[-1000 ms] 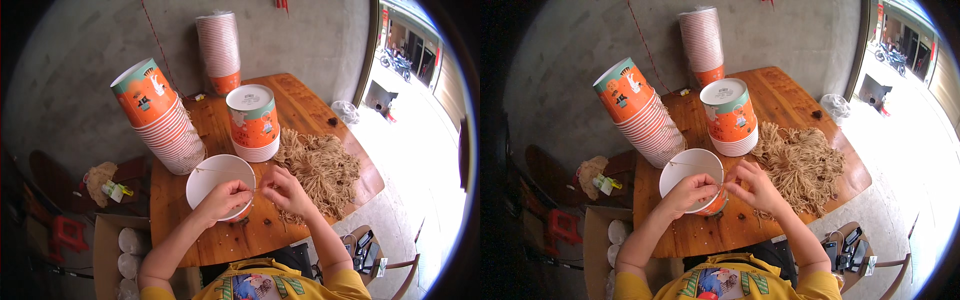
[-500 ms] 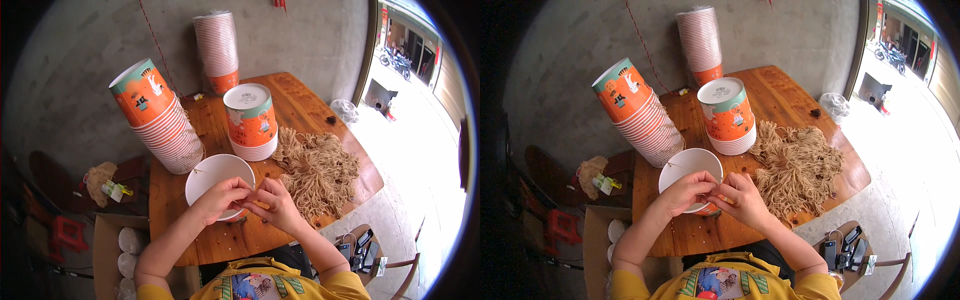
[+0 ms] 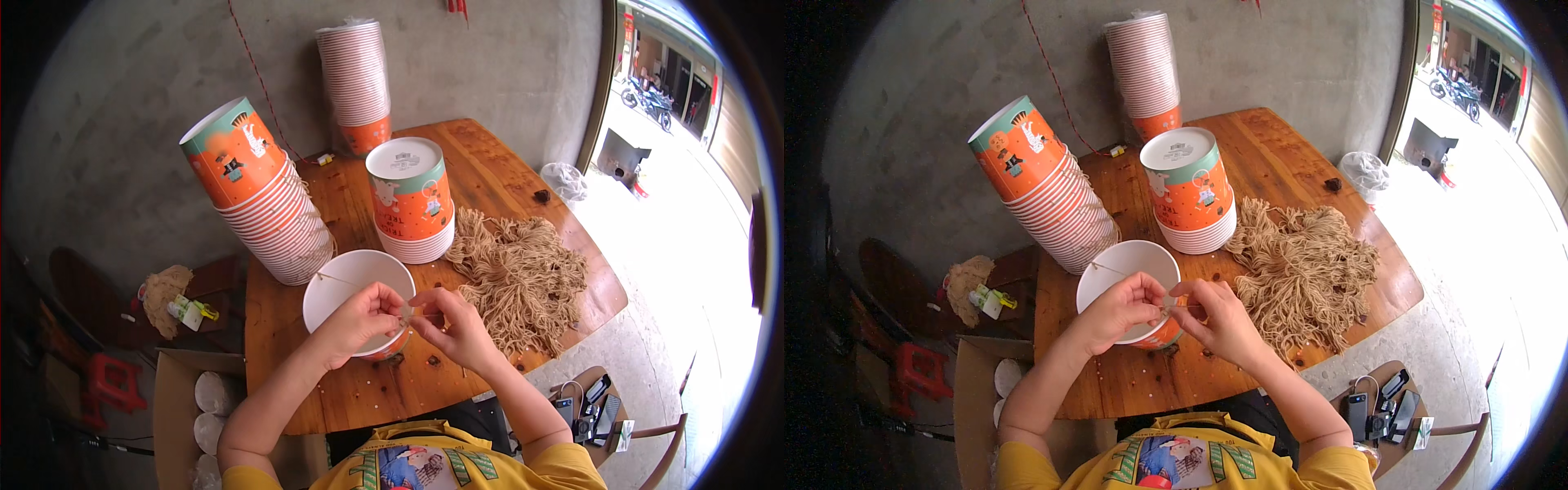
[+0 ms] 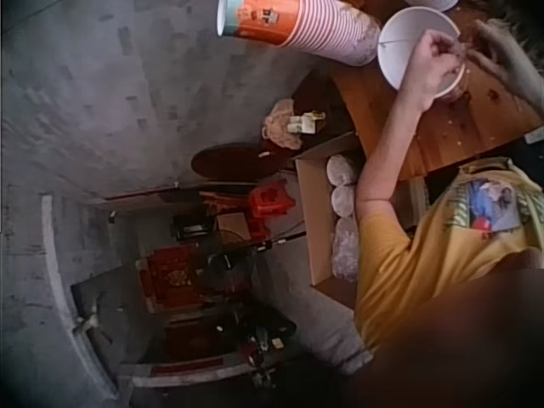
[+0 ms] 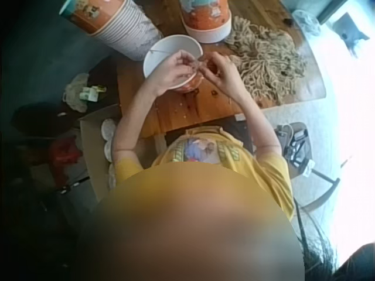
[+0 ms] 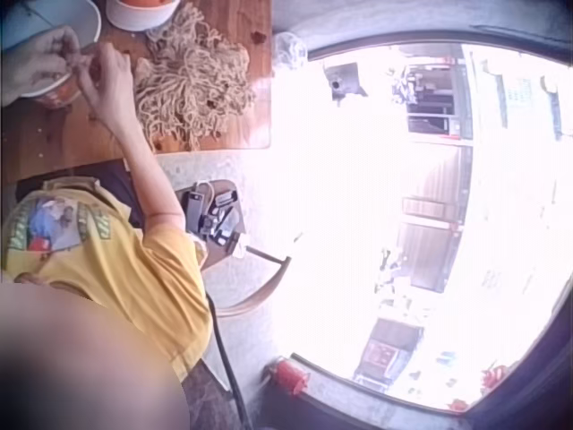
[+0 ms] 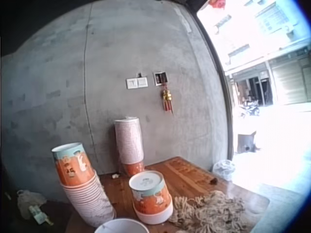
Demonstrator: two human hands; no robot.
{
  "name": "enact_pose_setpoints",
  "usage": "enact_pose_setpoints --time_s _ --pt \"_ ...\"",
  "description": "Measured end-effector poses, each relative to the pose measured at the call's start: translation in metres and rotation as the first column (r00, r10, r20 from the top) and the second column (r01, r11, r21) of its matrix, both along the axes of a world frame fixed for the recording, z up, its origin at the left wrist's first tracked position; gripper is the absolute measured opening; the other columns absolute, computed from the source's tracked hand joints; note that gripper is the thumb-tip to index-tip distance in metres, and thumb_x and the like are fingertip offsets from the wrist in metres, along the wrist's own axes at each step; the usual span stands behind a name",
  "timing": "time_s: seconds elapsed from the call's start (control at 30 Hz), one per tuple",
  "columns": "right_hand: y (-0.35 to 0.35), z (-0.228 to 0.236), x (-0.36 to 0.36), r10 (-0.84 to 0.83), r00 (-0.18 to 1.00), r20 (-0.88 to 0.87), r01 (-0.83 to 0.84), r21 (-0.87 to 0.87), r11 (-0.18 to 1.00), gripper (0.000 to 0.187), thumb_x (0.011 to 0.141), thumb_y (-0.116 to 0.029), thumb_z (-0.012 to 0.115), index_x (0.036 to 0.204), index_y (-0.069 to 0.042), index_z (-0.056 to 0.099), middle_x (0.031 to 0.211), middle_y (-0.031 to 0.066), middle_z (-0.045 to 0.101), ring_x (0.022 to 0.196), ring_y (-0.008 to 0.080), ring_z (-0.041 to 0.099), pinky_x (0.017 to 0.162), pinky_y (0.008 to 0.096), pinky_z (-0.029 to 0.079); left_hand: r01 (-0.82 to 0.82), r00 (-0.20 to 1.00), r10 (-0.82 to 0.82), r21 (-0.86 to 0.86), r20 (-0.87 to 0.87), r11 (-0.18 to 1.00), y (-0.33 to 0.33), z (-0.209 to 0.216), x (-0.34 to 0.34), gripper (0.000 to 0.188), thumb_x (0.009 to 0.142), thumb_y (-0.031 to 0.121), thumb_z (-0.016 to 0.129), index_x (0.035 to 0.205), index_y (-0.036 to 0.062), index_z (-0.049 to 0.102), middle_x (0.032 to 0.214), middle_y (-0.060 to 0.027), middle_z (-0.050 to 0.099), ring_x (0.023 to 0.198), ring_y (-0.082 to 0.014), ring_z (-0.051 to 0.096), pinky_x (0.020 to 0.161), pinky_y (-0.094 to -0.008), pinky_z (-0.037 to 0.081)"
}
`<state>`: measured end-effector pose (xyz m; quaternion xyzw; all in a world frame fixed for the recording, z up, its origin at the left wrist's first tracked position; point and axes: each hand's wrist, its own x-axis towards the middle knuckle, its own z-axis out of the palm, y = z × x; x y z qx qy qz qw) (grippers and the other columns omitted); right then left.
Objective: Packaging brown fibrous material into decorated paper cups.
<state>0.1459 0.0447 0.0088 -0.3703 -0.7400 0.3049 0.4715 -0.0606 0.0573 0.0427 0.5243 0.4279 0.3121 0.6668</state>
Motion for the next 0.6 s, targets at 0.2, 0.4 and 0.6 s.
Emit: enact_pose_setpoints --time_s 0.2,0.4,0.6 --pt "0.003 0.003 -0.004 -0.052 0.993 0.106 0.037 0.135 0.990 0.015 0.081 -0.015 0.074 0.091 -0.006 0.067 0.068 0.0038 0.048 0.061 0.0186 0.047 0.064 0.0322 0.039 0.072 0.971 0.040 0.450 -0.234 0.890 -0.007 -0.005 0.005 0.027 0.090 -0.002 0.059 0.114 0.0031 0.047 0.103 -0.0032 0.051 0.092 -0.0092 0.054 0.087 -0.0239 0.048" --pt "0.004 0.003 -0.008 -0.066 0.993 0.095 0.054 0.130 0.990 0.013 0.081 -0.013 0.074 0.085 -0.005 0.064 0.068 0.0038 0.049 0.060 0.0182 0.048 0.065 0.0315 0.039 0.127 0.948 0.045 0.506 -0.315 0.853 -0.011 0.000 0.001 0.027 0.090 0.001 0.061 0.115 0.0014 0.051 0.101 -0.0032 0.049 0.089 -0.0089 0.053 0.084 -0.0233 0.048" --pt "0.003 0.003 -0.009 -0.085 0.991 0.101 0.069 0.148 0.987 0.012 0.082 -0.012 0.073 0.084 -0.006 0.063 0.068 0.0027 0.051 0.060 0.0173 0.049 0.066 0.0312 0.039 0.128 0.911 0.124 0.556 -0.393 0.821 -0.014 0.006 0.005 0.013 0.089 0.004 0.063 0.102 0.0019 0.059 0.094 -0.0021 0.051 0.081 -0.0087 0.053 0.074 -0.0239 0.047"
